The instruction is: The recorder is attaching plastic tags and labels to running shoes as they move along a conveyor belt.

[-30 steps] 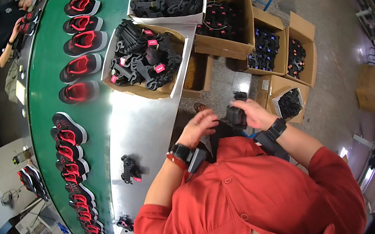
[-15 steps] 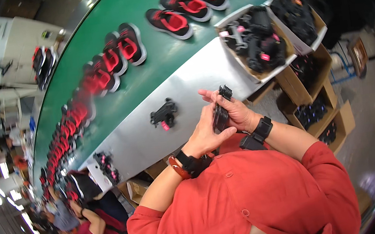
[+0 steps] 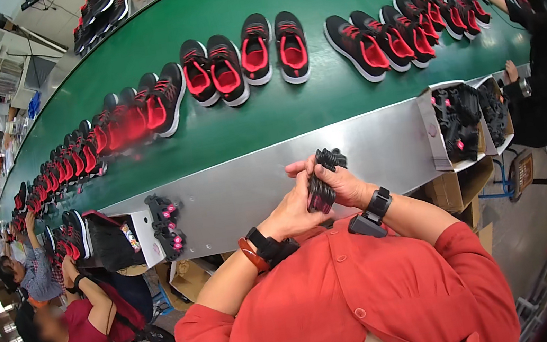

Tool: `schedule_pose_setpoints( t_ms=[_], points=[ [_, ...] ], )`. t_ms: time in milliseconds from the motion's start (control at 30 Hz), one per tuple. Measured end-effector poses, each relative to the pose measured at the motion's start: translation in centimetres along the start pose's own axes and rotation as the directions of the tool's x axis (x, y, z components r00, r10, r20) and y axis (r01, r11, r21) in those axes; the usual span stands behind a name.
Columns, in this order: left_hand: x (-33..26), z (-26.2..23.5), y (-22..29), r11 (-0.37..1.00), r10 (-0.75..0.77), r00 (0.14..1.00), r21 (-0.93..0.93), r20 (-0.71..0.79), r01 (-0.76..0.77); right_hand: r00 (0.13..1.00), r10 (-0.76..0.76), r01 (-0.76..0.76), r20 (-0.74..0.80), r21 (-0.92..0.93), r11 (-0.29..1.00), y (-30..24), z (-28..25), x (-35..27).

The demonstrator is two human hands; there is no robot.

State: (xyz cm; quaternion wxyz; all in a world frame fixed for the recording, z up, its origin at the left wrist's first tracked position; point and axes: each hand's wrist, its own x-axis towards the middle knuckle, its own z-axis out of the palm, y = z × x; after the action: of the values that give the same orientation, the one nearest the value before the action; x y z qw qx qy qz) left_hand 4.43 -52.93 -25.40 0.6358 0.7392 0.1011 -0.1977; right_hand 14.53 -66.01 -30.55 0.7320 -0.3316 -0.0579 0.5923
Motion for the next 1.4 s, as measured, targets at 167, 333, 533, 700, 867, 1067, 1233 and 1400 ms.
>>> schedule_pose_setpoints(
  t_ms=[167, 333, 533, 700, 867, 1067, 1233, 1400],
  points=[
    [-0.3, -5.1, -1.3, 1.000, 0.010, 1.000, 0.024, 0.017, -0.011, 0.990, 0.069, -0.063, 0.119, -0.056, 0.996, 0.3, 1.3, 4.3],
    [0.9, -7.6, -4.0, 0.952, 0.209, 0.966, 0.258, -0.152, -0.166, 0.976, 0.179, -0.206, -0.127, -0.250, 0.946, 0.9, 0.4, 6.0],
    [4.6, -7.8, -10.5, 0.735, 0.152, 0.968, 0.678, -0.200, 0.024, 0.942, 0.041, -0.313, -0.334, -0.822, 0.476, -3.8, -4.3, 6.5],
    [6.6, -6.2, -11.2, 0.676, 0.148, 0.934, 0.722, -0.326, 0.145, 0.987, -0.029, 0.154, 0.155, -0.987, -0.040, -6.6, -4.1, 10.3],
    [7.0, -6.6, -11.0, 0.606, 0.140, 0.955, 0.785, -0.263, 0.127, 0.926, 0.146, 0.373, 0.348, -0.900, -0.223, -5.3, -4.4, 12.4],
    [5.5, -8.4, -9.0, 0.733, 0.024, 0.988, 0.675, -0.150, 0.085, 0.863, 0.227, 0.503, 0.452, -0.717, -0.483, -3.8, -4.5, 13.9],
    [5.0, -15.9, -9.5, 0.812, 0.227, 0.877, 0.580, -0.423, 0.069, 0.862, 0.309, 0.501, 0.401, -0.766, -0.403, -4.3, -4.9, 14.9],
    [6.6, -28.1, -10.4, 0.656, 0.418, 0.662, 0.711, -0.623, 0.255, 0.895, 0.327, 0.358, 0.304, -0.926, -0.119, -6.4, -4.5, 15.8]
  ],
)
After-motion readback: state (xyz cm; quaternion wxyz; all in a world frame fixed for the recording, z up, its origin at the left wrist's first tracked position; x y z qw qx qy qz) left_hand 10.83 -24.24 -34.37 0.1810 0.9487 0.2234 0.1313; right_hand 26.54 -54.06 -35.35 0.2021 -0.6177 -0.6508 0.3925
